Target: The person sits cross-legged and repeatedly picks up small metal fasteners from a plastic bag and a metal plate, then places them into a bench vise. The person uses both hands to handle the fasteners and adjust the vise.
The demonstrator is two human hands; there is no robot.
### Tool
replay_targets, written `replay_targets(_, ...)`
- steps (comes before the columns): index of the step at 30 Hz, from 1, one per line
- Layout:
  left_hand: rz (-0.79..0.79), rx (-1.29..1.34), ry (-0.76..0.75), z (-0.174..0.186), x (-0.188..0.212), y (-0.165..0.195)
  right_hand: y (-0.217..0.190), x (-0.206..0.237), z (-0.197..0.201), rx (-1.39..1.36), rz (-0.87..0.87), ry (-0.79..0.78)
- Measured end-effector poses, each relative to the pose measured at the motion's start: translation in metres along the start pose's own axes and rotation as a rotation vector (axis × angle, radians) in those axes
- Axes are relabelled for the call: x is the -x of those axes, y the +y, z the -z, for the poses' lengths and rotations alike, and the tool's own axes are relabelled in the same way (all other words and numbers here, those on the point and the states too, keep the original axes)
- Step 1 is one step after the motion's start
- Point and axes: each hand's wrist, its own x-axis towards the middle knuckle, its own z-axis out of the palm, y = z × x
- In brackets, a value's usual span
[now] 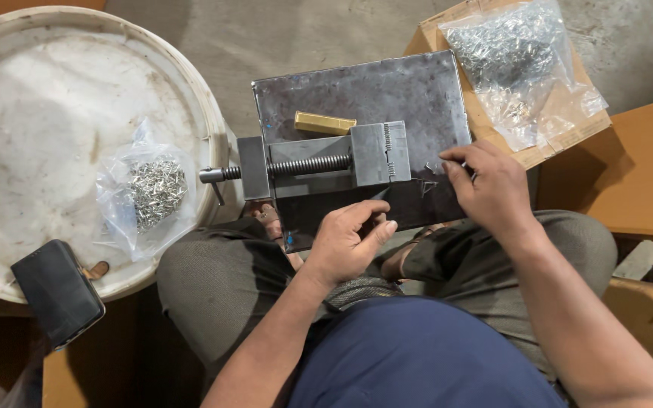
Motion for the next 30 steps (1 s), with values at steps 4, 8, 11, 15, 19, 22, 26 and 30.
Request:
replay_targets(4,0.033,0.027,-0.017,0.0,0.001,0.001,-0.001,-0.007,-0.001,0.046,0.016,-0.071)
replay_targets(8,0.01,0.011,-0.008,0.001,0.0,-0.002,-0.015,-0.001,-0.001,0.085,0.051,-0.097)
replay_targets(11,-0.002,0.0,-0.006,0.001,-0.001,-0.003,-0.025,0.0,-0.007,0.154,0.119,-0.094)
replay_targets(15,-0.016,-0.009,-0.005,0.001,0.0,-0.002,-0.029,-0.001,-0.013,0.21,0.173,-0.106)
replay_targets(19,0.024,0.007,-0.012,0.003,0.001,0.001,-0.024,-0.003,-0.019,0.228,0.195,-0.139)
replay_targets(22,0.021,-0.011,-0.014,0.002,0.001,0.001,-0.02,0.001,-0.019,0.221,0.266,-0.115)
replay_targets(26,-0.054,-0.038,0.026,0.002,0.0,-0.002,-0.019,0.011,-0.023,0.139,0.267,-0.015)
replay_targets(30,-0.032,-0.05,0.017,0.001,0.001,-0.003,-0.01,0.013,-0.015,-0.041,0.134,0.068)
